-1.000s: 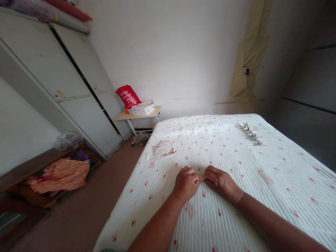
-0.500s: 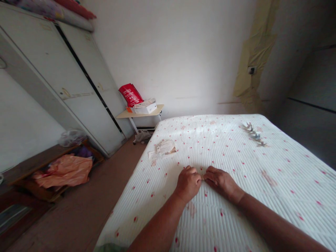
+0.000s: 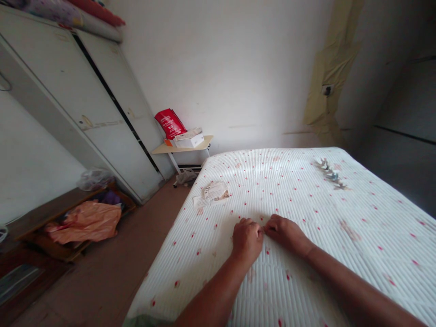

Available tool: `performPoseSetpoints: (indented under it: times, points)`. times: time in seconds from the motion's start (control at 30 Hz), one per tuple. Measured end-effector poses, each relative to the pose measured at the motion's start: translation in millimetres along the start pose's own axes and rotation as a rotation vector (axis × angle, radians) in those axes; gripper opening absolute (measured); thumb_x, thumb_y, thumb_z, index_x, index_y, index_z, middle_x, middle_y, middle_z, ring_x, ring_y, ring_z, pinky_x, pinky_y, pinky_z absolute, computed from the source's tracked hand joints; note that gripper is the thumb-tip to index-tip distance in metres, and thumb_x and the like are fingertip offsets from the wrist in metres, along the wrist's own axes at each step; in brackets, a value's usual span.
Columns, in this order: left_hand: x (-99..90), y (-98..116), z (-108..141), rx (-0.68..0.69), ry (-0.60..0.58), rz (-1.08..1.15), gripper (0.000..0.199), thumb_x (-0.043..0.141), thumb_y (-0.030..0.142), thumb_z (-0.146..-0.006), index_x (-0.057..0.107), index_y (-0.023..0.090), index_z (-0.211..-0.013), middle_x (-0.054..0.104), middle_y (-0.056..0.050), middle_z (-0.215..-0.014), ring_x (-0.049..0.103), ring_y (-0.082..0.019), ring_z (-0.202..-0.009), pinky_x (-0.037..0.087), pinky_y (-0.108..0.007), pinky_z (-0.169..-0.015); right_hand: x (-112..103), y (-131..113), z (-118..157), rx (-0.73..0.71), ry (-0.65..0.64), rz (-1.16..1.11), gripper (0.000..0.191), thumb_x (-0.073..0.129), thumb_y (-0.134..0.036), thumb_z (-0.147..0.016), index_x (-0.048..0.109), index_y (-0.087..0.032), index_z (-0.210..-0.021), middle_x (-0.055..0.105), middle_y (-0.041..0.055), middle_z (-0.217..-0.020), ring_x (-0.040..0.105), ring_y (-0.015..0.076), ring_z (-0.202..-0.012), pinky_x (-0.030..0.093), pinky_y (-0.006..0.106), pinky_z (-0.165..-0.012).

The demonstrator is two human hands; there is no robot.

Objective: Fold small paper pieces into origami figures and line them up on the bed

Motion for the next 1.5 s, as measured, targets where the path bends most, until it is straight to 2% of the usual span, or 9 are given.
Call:
performPoseSetpoints:
  times: [0.2,0.4,0.57,0.83,1.07,1.23,1.37,1.5]
  points:
    - [-2.2,1.3,-3.6,-0.122,-0.092,-0.094,0.019,0.047,0.022,-0.080,0.063,0.017,-0.072,0.064,-0.005,-0.078,0.055,-0.018,-0.081,0.038,-0.028,-0.072,-0.9,6.0,-8.8,0.193,-0.098,0.070,0.018,0.050,-0.017,-0.073,0.068,-0.019,-0.073,0.066,0.0043,-0.077,0.061,0.0161,-0.073,0.035,0.022,-0.059]
    - [-0.2,-5.0,-9.2,-0.225,-0.184,-0.089,0.017,0.049,0.025,-0.078,0.066,0.020,-0.077,0.066,-0.003,-0.083,0.058,-0.017,-0.082,0.040,-0.026,-0.071,0.2,13.8,-16.7,0.272,-0.124,0.032,0.012,0.055,-0.020,-0.068,0.067,-0.019,-0.071,0.067,0.0031,-0.072,0.060,0.0154,-0.068,0.034,0.022,-0.055]
    - [4.2,-11.1,-13.4,-0.270,-0.249,-0.030,0.016,0.055,0.027,-0.073,0.066,0.024,-0.084,0.068,0.000,-0.087,0.060,-0.015,-0.082,0.041,-0.023,-0.069,-0.7,17.0,-21.3,0.291,-0.125,0.014,0.011,0.060,-0.019,-0.062,0.065,-0.019,-0.071,0.066,0.0022,-0.072,0.059,0.0153,-0.068,0.033,0.022,-0.054]
    - [4.8,-16.4,-25.5,-0.318,-0.373,-0.002,0.016,0.062,0.031,-0.065,0.068,0.025,-0.079,0.069,-0.001,-0.083,0.062,-0.016,-0.078,0.044,-0.023,-0.065,3.8,19.3,-28.3,0.294,-0.181,-0.013,0.014,0.058,-0.014,-0.056,0.066,-0.018,-0.067,0.065,0.0030,-0.068,0.058,0.0151,-0.063,0.032,0.021,-0.050]
    - [5.2,-17.4,-29.3,-0.283,-0.379,-0.009,0.015,0.064,0.032,-0.062,0.069,0.026,-0.075,0.069,0.000,-0.079,0.063,-0.015,-0.075,0.044,-0.022,-0.063,3.9,23.1,-27.9,0.262,-0.205,-0.064,0.018,0.056,-0.010,-0.056,0.067,-0.016,-0.068,0.065,0.0017,-0.067,0.058,0.0134,-0.063,0.033,0.019,-0.050]
    - [4.2,-17.0,-28.8,-0.296,-0.384,-0.016,0.015,0.062,0.030,-0.063,0.069,0.025,-0.076,0.069,-0.001,-0.081,0.063,-0.016,-0.076,0.045,-0.023,-0.064,4.2,24.8,-27.6,0.265,-0.214,-0.086,0.012,0.058,-0.017,-0.060,0.066,-0.017,-0.069,0.064,0.0008,-0.065,0.056,0.0123,-0.061,0.032,0.018,-0.049]
    - [5.5,-17.0,-29.9,-0.310,-0.411,-0.022,0.017,0.062,0.029,-0.063,0.069,0.026,-0.079,0.069,-0.002,-0.083,0.063,-0.017,-0.079,0.045,-0.024,-0.066,3.7,22.5,-25.8,0.297,-0.171,-0.040,0.011,0.062,-0.023,-0.060,0.065,-0.017,-0.069,0.063,0.0017,-0.066,0.056,0.0132,-0.060,0.031,0.020,-0.048]
    - [6.5,-16.9,-30.0,-0.311,-0.424,-0.027,0.019,0.064,0.030,-0.063,0.068,0.026,-0.080,0.069,-0.002,-0.085,0.063,-0.017,-0.080,0.045,-0.023,-0.068,4.5,20.7,-24.6,0.279,-0.150,-0.022,0.011,0.060,-0.019,-0.060,0.065,-0.018,-0.070,0.064,0.0020,-0.068,0.056,0.0133,-0.062,0.030,0.020,-0.049]
Point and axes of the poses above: each hand's wrist, its own z-axis away from the middle knuckle, its own x-axis out of the palm, y = z × x, the point moved 6 cm from there along -z, towards the middle knuckle
